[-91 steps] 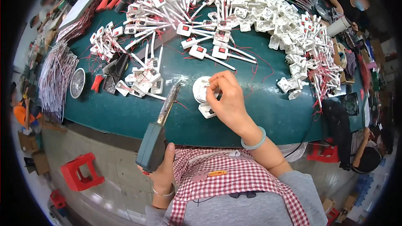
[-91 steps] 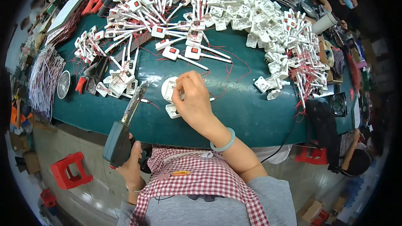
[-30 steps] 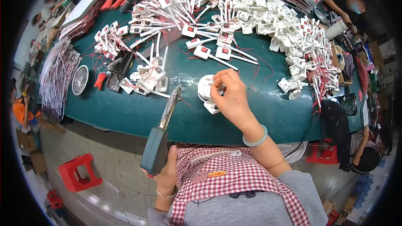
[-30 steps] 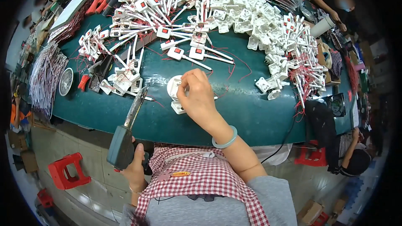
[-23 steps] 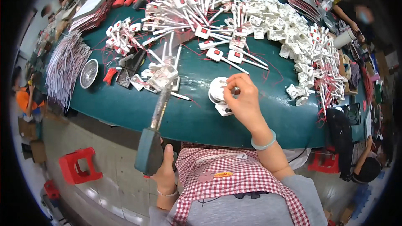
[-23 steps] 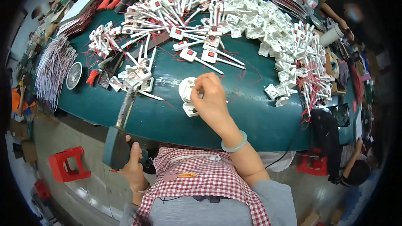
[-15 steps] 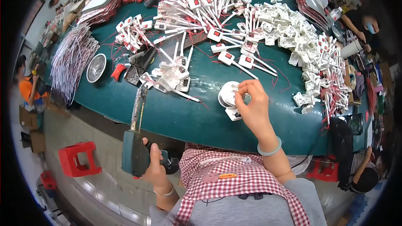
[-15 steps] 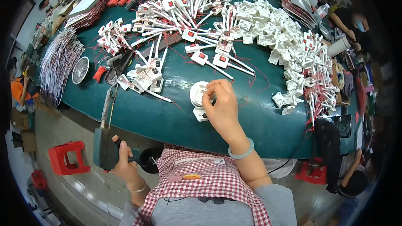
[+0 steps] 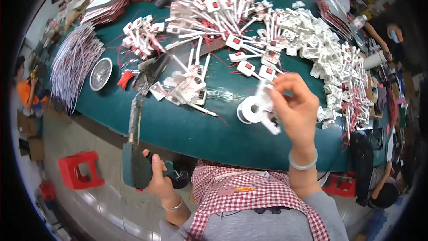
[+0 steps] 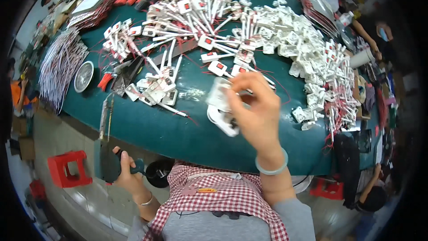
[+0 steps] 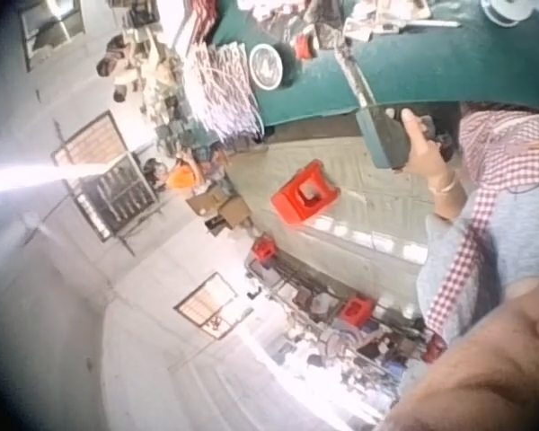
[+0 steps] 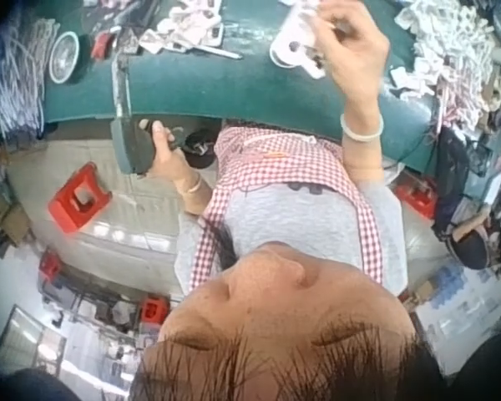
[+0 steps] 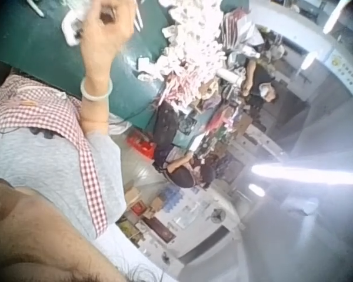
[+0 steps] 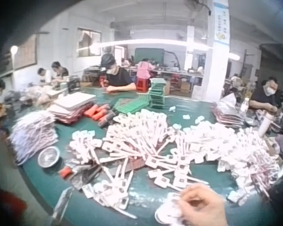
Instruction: Soldering wires onto small electronic components at an assembly line station.
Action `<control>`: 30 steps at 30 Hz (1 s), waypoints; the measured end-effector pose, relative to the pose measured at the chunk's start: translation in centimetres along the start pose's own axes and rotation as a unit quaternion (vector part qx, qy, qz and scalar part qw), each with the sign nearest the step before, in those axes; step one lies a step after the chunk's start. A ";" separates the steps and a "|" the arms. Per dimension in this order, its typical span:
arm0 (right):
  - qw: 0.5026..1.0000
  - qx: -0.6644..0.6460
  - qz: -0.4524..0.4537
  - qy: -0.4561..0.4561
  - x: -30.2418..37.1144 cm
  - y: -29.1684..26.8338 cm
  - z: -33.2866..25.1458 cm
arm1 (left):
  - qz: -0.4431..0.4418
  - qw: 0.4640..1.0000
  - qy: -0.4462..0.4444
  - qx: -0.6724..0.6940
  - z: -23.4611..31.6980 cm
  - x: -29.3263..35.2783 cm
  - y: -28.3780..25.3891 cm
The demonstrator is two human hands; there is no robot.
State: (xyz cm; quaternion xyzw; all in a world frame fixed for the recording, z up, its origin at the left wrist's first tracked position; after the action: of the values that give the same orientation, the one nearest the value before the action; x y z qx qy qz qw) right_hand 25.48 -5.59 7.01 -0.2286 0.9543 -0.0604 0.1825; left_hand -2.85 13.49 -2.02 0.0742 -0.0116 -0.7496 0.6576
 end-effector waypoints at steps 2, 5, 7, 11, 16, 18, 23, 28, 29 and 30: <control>0.991 0.057 -0.024 -0.115 -1.8 3.4 -1.7 | 0.011 1.000 -0.016 0.011 -0.7 -0.3 0.5; 0.962 0.091 -0.056 -0.253 -3.8 9.4 -2.9 | 0.042 0.999 0.023 0.016 0.6 -0.6 1.4; 0.952 0.068 -0.092 -0.284 -4.3 12.7 -2.0 | 0.038 0.998 0.033 0.025 0.6 -0.7 1.1; 0.954 0.192 -0.019 -0.228 -4.9 9.5 2.9 | 0.063 0.997 0.039 0.010 0.2 -1.0 -0.3; 0.902 0.413 0.114 -0.057 -5.0 -4.1 12.2 | 0.050 0.998 0.031 -0.004 -0.8 -0.9 0.6; 0.872 0.460 0.160 -0.050 -4.7 -8.6 14.7 | 0.041 0.998 0.038 -0.014 -0.2 -0.5 1.8; 0.845 0.500 0.123 -0.144 -8.3 -11.2 15.9 | 0.006 0.998 0.054 -0.024 0.4 0.3 4.2; 0.762 0.613 -0.013 -0.209 -11.5 -10.2 19.1 | -0.028 0.999 0.030 -0.030 0.1 1.6 5.2; 0.793 0.581 -0.003 -0.184 -11.9 -11.0 19.7 | -0.031 0.999 0.031 -0.028 -0.1 1.7 5.0; 0.823 0.545 0.002 -0.161 -12.2 -11.0 19.5 | -0.043 0.997 0.037 -0.052 -0.1 1.8 4.7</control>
State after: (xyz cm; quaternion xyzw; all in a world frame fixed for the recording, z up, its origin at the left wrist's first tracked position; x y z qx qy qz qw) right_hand 47.51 -10.41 -4.95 -0.0960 0.7234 -0.5326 0.4288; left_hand 1.54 11.10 -1.71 0.0679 0.0549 -0.7736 0.6277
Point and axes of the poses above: each hand's wrist, its own x-axis away from the middle knuckle, its own y-axis out of the palm, z = x × y, the point moved 5 cm from there along -x, towards the middle knuckle, and after that the axes turned 2 degrees about -z, right-handed, at the moved point
